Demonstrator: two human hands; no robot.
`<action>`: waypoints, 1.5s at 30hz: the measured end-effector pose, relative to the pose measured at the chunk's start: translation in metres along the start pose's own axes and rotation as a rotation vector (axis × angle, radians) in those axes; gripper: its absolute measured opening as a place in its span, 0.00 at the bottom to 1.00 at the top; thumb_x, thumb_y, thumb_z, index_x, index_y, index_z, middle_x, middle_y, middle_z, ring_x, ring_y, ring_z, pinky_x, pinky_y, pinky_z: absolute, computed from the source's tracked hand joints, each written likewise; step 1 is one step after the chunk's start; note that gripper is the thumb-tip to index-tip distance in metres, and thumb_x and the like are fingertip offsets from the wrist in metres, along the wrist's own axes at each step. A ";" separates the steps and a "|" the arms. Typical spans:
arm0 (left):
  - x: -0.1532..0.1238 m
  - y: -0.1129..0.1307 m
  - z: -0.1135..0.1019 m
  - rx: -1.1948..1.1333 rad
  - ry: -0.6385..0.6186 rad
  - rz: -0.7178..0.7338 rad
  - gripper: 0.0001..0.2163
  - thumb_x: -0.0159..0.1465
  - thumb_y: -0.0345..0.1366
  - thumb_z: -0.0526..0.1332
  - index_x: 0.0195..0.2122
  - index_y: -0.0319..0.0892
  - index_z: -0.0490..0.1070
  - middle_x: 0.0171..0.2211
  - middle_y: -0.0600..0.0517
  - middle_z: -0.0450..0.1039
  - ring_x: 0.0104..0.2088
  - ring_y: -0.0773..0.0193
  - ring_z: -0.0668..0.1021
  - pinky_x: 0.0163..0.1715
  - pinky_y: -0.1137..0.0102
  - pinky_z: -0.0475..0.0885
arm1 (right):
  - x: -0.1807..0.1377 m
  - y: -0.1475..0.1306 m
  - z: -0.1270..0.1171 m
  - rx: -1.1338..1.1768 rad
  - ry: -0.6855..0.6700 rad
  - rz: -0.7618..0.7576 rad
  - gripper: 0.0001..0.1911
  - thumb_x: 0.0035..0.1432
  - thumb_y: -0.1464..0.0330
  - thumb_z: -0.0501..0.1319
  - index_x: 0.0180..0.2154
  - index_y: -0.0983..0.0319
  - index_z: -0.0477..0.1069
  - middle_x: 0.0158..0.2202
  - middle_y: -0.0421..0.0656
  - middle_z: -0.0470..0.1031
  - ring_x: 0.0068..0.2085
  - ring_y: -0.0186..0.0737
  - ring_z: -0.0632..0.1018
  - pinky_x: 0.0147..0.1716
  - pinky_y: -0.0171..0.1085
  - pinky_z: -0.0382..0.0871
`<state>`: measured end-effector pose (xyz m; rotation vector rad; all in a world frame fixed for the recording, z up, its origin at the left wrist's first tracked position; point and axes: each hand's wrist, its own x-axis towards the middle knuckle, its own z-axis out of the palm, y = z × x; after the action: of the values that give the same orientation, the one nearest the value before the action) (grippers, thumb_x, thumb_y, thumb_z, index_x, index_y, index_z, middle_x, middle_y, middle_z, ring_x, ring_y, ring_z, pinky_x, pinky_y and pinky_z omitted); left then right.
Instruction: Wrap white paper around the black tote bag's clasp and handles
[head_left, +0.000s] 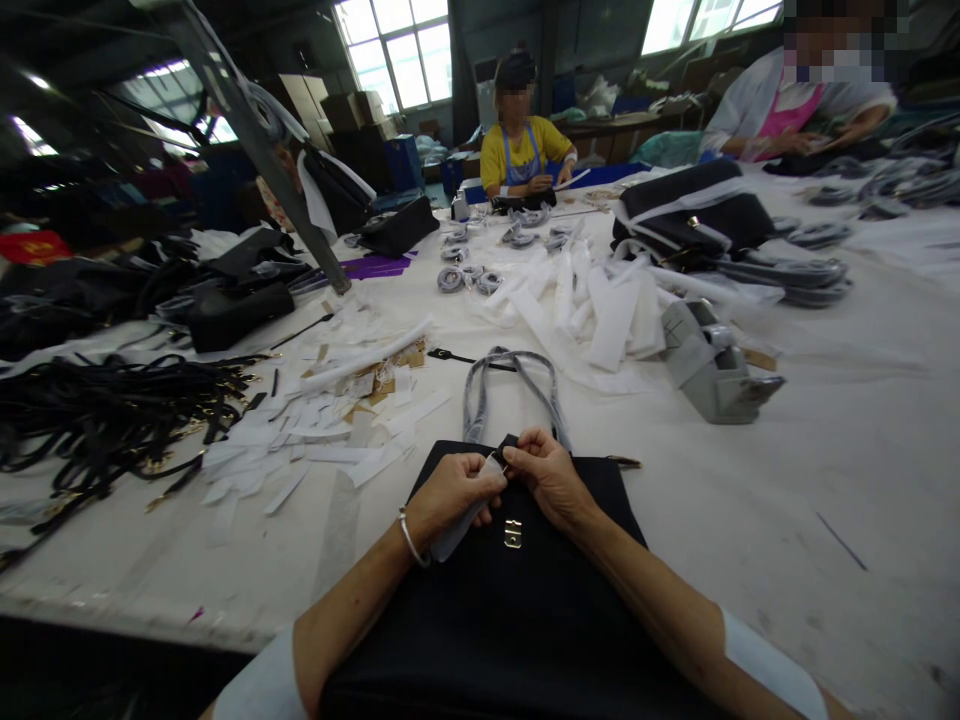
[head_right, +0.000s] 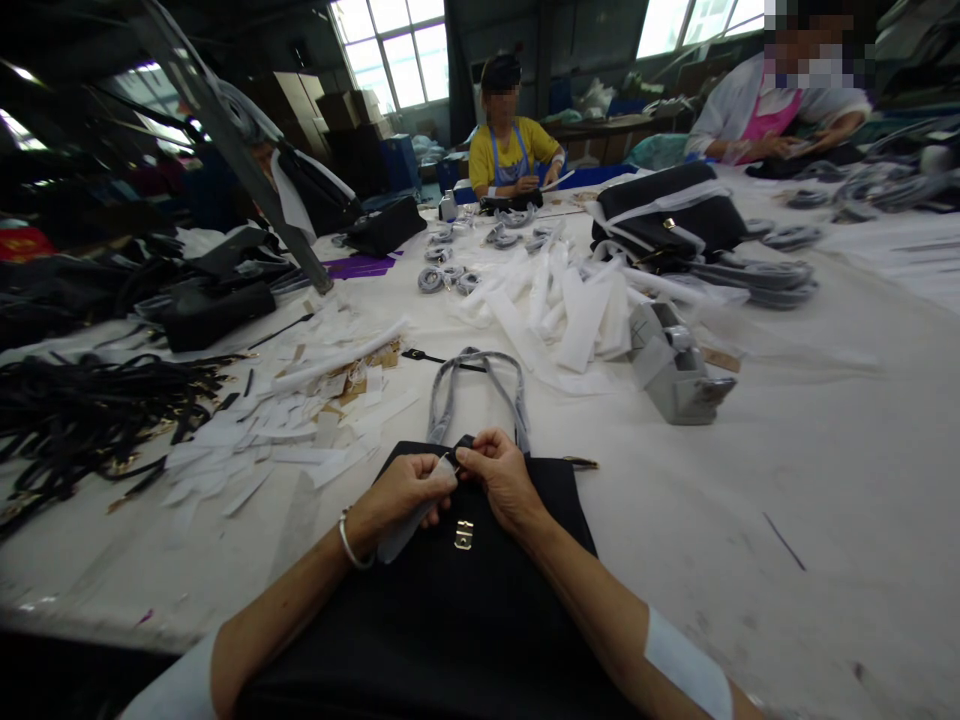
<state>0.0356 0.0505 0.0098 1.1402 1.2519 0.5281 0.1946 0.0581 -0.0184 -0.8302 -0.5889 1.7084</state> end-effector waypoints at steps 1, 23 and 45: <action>0.000 0.000 0.000 -0.013 -0.007 -0.011 0.13 0.56 0.44 0.65 0.31 0.38 0.69 0.23 0.53 0.73 0.17 0.71 0.72 0.15 0.79 0.65 | -0.001 0.000 0.000 -0.018 -0.010 0.000 0.22 0.38 0.64 0.76 0.30 0.60 0.64 0.22 0.35 0.73 0.23 0.32 0.72 0.25 0.32 0.65; 0.003 -0.004 0.000 0.031 0.117 0.112 0.15 0.57 0.45 0.66 0.33 0.38 0.69 0.29 0.49 0.76 0.28 0.64 0.80 0.28 0.72 0.75 | -0.003 0.005 0.001 -0.182 0.051 -0.092 0.20 0.41 0.63 0.74 0.26 0.60 0.64 0.20 0.33 0.69 0.23 0.32 0.71 0.25 0.32 0.63; -0.002 -0.003 -0.001 0.078 0.032 0.110 0.16 0.61 0.48 0.61 0.36 0.37 0.70 0.31 0.48 0.77 0.29 0.65 0.79 0.30 0.72 0.74 | 0.001 0.005 -0.001 -0.391 0.070 -0.222 0.17 0.45 0.62 0.71 0.32 0.60 0.67 0.23 0.34 0.69 0.25 0.32 0.71 0.26 0.33 0.66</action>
<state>0.0335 0.0483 0.0080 1.2758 1.2517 0.5856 0.1921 0.0580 -0.0227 -1.0514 -0.9488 1.3758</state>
